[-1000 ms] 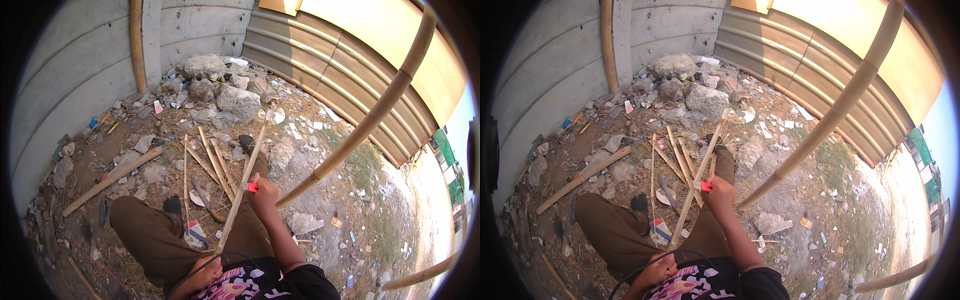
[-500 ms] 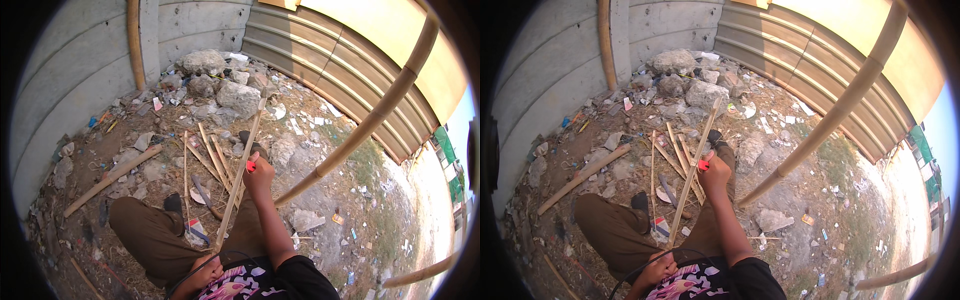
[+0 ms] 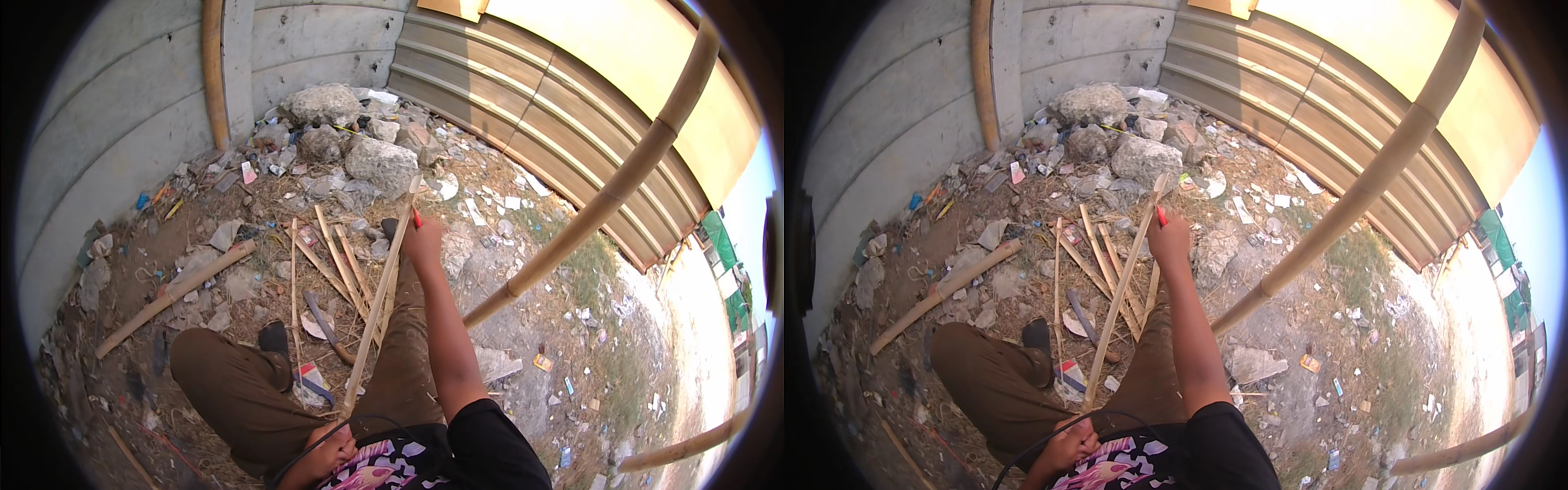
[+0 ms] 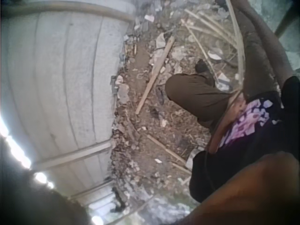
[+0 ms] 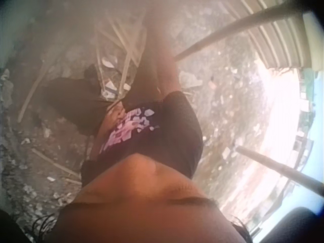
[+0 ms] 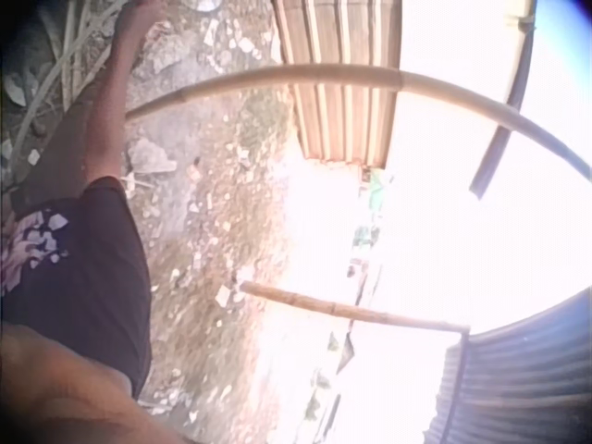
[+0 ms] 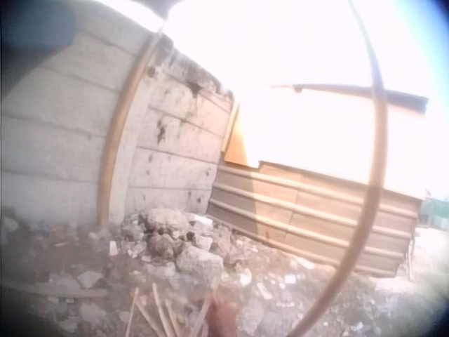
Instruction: The person sits on the ground and uses a red utility knife to shave a long bamboo stick. They hold the stick with their left hand and scrape the surface with the knife in their right hand, removing thin strips of bamboo.
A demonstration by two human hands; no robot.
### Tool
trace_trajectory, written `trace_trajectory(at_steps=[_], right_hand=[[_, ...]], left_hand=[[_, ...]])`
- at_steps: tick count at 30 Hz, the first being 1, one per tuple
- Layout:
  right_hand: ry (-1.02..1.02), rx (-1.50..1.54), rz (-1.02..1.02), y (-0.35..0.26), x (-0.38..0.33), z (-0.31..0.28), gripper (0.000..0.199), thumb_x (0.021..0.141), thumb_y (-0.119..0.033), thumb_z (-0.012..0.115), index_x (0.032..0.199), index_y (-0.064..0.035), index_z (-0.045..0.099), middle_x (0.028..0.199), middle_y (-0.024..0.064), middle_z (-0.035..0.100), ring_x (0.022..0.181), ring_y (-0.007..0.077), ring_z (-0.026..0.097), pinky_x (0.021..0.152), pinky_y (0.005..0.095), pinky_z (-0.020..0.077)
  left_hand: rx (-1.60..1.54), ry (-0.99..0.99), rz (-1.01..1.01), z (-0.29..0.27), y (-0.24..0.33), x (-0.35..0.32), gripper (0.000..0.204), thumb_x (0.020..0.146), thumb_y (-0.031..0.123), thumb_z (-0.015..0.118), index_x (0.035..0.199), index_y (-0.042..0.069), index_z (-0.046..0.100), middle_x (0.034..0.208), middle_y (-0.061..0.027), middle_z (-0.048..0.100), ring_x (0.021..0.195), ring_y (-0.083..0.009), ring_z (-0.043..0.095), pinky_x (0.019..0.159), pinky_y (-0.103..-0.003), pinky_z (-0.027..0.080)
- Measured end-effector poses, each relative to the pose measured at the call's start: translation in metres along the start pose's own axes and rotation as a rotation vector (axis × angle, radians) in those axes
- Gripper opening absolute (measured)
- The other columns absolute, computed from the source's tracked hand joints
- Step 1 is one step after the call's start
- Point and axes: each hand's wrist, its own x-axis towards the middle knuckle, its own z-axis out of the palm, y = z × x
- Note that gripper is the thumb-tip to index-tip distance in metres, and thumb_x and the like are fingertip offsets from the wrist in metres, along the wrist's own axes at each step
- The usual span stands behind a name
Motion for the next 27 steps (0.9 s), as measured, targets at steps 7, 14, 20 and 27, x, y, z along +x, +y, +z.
trace_trajectory(at_steps=[7, 14, 20, 27], right_hand=[[-0.924, 1.364, 0.684, -0.002, -0.079, -0.032, 0.042, 0.097, -0.028, 0.054, 0.061, -0.0172, 0.036, 0.052, -0.0067, 0.031, 0.042, 0.0063, 0.028, 0.040, 0.0235, 0.0241], [-0.340, 1.084, 0.783, -0.008, -0.152, -0.046, 0.030, 0.097, -0.034, 0.056, 0.076, -0.0167, 0.044, 0.054, -0.0064, 0.032, 0.042, 0.0063, 0.026, 0.040, 0.0242, 0.0249], [-0.190, 0.611, 0.352, -0.019, -0.176, -0.059, 0.030, 0.096, -0.030, 0.062, 0.074, -0.0156, 0.049, 0.055, -0.0042, 0.041, 0.042, 0.0099, 0.035, 0.042, 0.0280, 0.0285], [0.031, -0.168, -0.283, -0.033, -0.206, -0.051, 0.033, 0.095, -0.023, 0.063, 0.067, -0.0073, 0.053, 0.061, 0.0148, 0.057, 0.051, 0.0344, 0.054, 0.049, 0.0423, 0.0406]], left_hand=[[-0.015, -0.033, 0.040, -0.009, -0.010, 0.000, 0.035, 0.109, 0.031, 0.039, 0.083, 0.008, 0.040, 0.060, 0.0006, 0.037, 0.052, -0.0065, 0.032, 0.049, -0.022, 0.027], [-0.054, -0.063, -0.032, -0.004, -0.005, -0.002, 0.036, 0.110, 0.032, 0.036, 0.093, 0.003, 0.049, 0.067, 0.0009, 0.039, 0.055, -0.0067, 0.033, 0.050, -0.020, 0.030], [-0.294, -0.132, -0.096, -0.008, -0.003, -0.001, 0.036, 0.110, 0.036, 0.033, 0.092, 0.006, 0.044, 0.070, -0.0009, 0.036, 0.060, -0.0086, 0.034, 0.055, -0.020, 0.031], [-0.200, -0.082, -0.029, -0.001, -0.007, -0.002, 0.016, 0.108, 0.017, 0.035, 0.095, 0.010, 0.035, 0.068, -0.0014, 0.034, 0.058, -0.0087, 0.032, 0.050, -0.022, 0.028]])
